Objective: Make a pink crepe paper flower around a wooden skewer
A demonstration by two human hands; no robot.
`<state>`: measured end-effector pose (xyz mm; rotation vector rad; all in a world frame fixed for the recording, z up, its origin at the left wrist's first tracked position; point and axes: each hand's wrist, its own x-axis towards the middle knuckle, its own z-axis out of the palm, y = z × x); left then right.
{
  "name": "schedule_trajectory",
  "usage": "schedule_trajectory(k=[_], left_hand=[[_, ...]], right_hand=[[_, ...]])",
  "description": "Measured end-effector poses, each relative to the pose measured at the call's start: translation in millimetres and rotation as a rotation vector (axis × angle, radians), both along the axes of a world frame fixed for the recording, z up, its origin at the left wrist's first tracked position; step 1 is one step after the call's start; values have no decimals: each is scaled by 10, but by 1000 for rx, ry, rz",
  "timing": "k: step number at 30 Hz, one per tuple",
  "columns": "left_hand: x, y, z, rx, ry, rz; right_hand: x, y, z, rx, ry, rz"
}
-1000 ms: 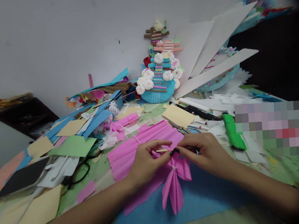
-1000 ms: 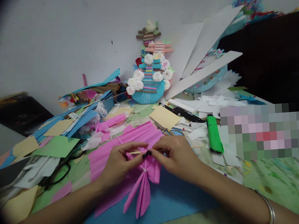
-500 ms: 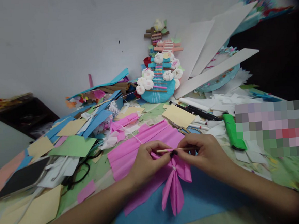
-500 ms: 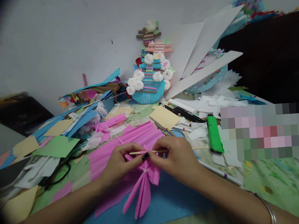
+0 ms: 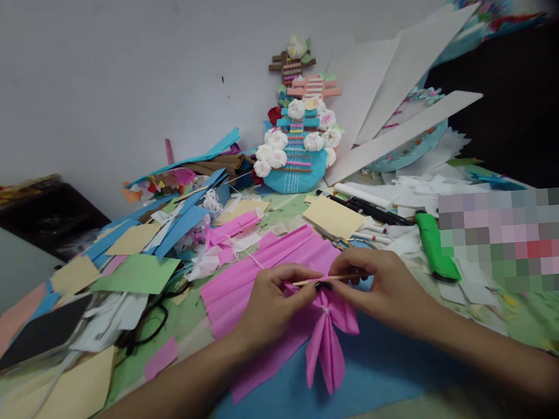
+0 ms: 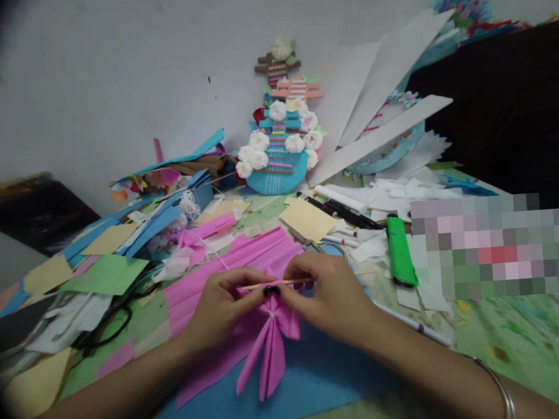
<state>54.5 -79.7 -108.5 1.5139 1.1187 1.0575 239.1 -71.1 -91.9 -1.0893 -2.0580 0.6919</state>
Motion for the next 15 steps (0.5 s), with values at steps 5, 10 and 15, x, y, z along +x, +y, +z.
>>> schedule_trajectory(k=[5,10,15], left_hand=[[-23,-4,-18,85,16,23],[-2,-16,-6,137,65,16],[23,-23,6,115,119,29]], right_hand=[[31,25,33,91,-182,93],[49,72,-14,28,-296,110],[67,86,-58,28,-172,61]])
